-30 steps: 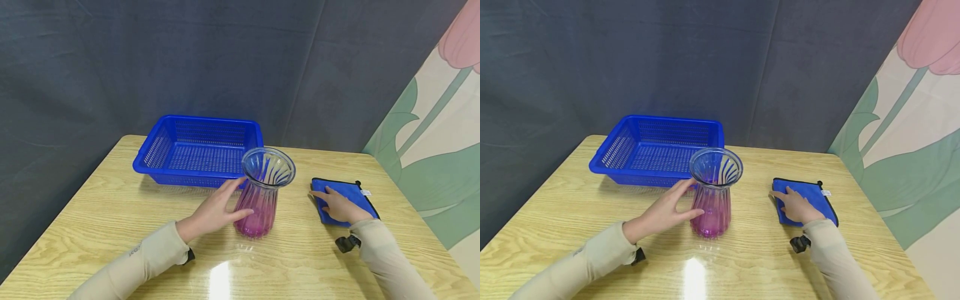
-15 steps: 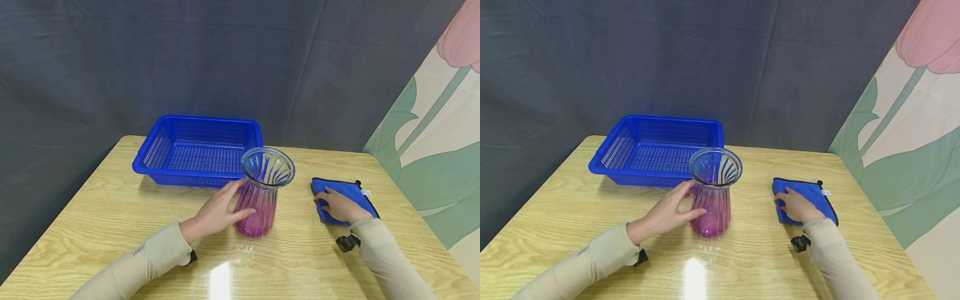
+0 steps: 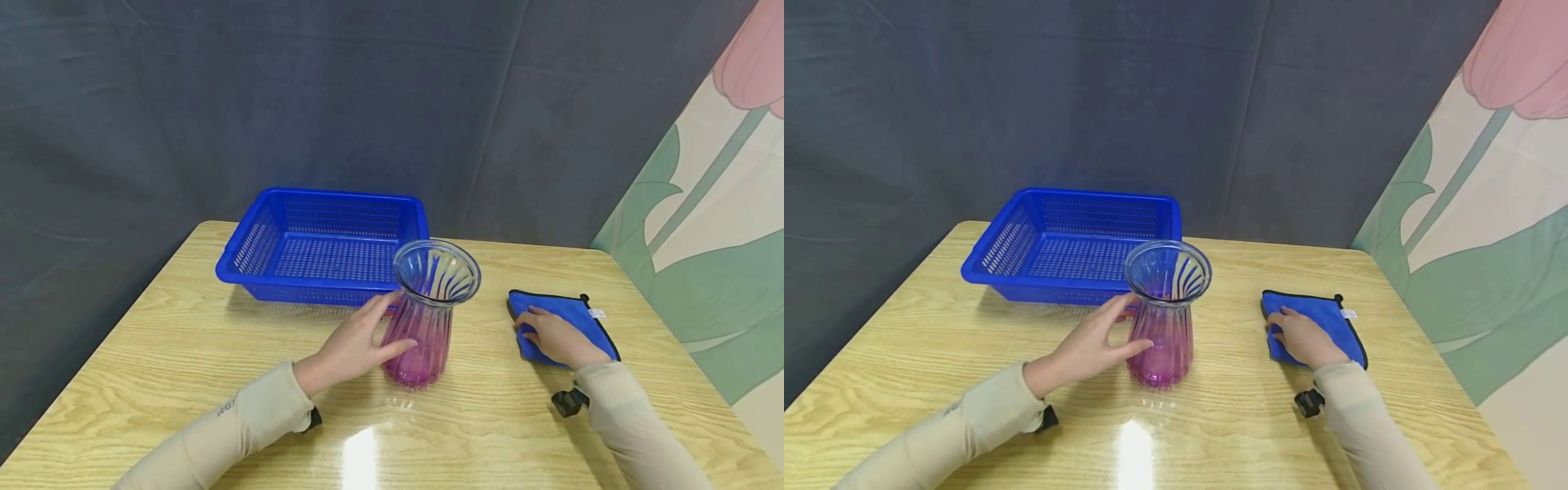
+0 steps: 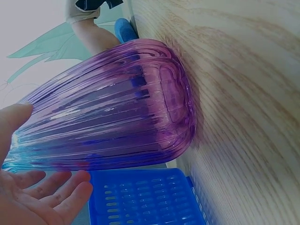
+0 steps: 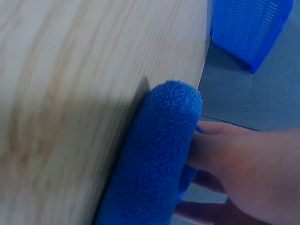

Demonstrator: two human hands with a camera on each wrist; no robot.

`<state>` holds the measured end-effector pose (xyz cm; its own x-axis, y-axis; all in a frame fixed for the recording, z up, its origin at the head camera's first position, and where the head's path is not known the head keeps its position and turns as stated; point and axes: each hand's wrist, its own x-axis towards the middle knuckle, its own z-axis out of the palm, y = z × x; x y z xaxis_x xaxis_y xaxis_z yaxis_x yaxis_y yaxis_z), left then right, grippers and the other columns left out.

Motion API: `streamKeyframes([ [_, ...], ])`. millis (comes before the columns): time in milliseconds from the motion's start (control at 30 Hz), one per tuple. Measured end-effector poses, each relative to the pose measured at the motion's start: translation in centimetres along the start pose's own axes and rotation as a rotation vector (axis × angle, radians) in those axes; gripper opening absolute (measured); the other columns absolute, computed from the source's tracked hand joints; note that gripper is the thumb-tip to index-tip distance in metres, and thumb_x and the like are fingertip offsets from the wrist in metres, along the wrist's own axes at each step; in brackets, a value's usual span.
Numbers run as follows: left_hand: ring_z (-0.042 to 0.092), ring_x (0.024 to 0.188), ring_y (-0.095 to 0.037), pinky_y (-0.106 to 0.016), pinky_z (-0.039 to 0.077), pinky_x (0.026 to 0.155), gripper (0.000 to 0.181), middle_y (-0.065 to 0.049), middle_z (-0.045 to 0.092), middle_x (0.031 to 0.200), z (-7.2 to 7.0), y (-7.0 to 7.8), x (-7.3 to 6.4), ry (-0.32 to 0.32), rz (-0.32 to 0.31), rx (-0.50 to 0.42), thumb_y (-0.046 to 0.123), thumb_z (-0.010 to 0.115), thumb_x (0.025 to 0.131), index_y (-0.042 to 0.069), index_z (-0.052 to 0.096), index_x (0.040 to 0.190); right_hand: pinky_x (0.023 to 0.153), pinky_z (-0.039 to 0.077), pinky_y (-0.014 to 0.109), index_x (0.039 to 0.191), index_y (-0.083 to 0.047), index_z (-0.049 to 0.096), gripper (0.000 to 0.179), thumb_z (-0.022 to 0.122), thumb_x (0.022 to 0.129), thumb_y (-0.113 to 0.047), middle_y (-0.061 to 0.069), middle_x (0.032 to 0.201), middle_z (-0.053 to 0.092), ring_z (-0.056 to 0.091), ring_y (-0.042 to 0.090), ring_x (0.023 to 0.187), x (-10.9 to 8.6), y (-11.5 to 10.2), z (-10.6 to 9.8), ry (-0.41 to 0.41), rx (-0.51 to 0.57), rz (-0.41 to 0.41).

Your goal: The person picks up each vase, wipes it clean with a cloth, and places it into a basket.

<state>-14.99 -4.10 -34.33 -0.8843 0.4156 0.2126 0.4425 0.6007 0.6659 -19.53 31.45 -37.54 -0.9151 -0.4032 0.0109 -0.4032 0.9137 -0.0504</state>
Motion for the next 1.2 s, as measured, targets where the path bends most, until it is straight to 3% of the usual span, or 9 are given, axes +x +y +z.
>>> streamKeyframes([
  [133,0.047,0.128,-0.030,-0.051,0.042,0.104,0.075,-0.008,0.044,0.144,0.0,0.0,0.0,0.005,0.008,0.003,0.043,0.067,0.083,0.016,0.033,0.144,0.084,0.051,0.055,0.101,-0.005,0.066,0.017,0.064,0.085,-0.003,0.033,0.112,0.060,0.054,0.051,0.109,0.1,0.0,-0.1,-0.026,-0.019,0.014],
  [400,0.046,0.129,-0.030,-0.051,0.042,0.104,0.074,-0.008,0.044,0.144,0.0,-0.1,0.0,0.004,0.016,-0.002,0.043,0.067,0.083,0.016,0.033,0.144,0.085,0.051,0.054,0.086,-0.008,0.063,0.003,0.064,0.085,-0.006,0.024,0.099,0.066,0.058,0.047,0.104,0.4,-0.2,-0.2,-0.026,-0.067,0.016],
  [567,0.046,0.129,-0.030,-0.051,0.042,0.104,0.074,-0.008,0.044,0.144,0.1,-0.2,0.1,0.006,0.021,0.002,0.043,0.066,0.083,0.016,0.033,0.144,0.068,0.055,0.044,0.084,-0.008,0.060,0.006,0.065,0.084,-0.006,0.018,0.090,0.064,0.064,0.035,0.084,0.3,0.1,0.1,0.033,-0.082,-0.012],
  [733,0.047,0.128,-0.030,-0.051,0.043,0.104,0.074,-0.008,0.044,0.143,0.1,-0.3,0.1,0.008,0.026,0.005,0.043,0.067,0.083,0.016,0.034,0.143,0.054,0.048,0.033,0.083,-0.006,0.056,0.009,0.065,0.084,-0.005,0.013,0.082,0.060,0.061,0.025,0.070,0.1,0.2,0.3,0.092,-0.077,-0.013],
  [1033,0.049,0.127,-0.029,-0.050,0.044,0.103,0.073,-0.008,0.046,0.142,0.1,-0.2,0.1,0.016,0.034,0.010,0.043,0.067,0.083,0.016,0.035,0.142,0.049,0.041,0.025,0.081,-0.006,0.054,0.010,0.062,0.087,-0.003,0.009,0.076,0.056,0.051,0.016,0.060,-0.2,0.1,-0.9,0.137,-0.028,0.033],
  [1200,0.049,0.127,-0.029,-0.050,0.044,0.103,0.072,-0.007,0.046,0.142,0.0,-0.2,0.1,0.018,0.031,0.010,0.043,0.067,0.083,0.017,0.036,0.142,0.056,0.052,0.037,0.087,-0.002,0.056,0.005,0.061,0.086,-0.001,0.019,0.091,0.062,0.061,0.027,0.070,-0.3,-0.3,-1.7,0.226,0.002,0.035],
])
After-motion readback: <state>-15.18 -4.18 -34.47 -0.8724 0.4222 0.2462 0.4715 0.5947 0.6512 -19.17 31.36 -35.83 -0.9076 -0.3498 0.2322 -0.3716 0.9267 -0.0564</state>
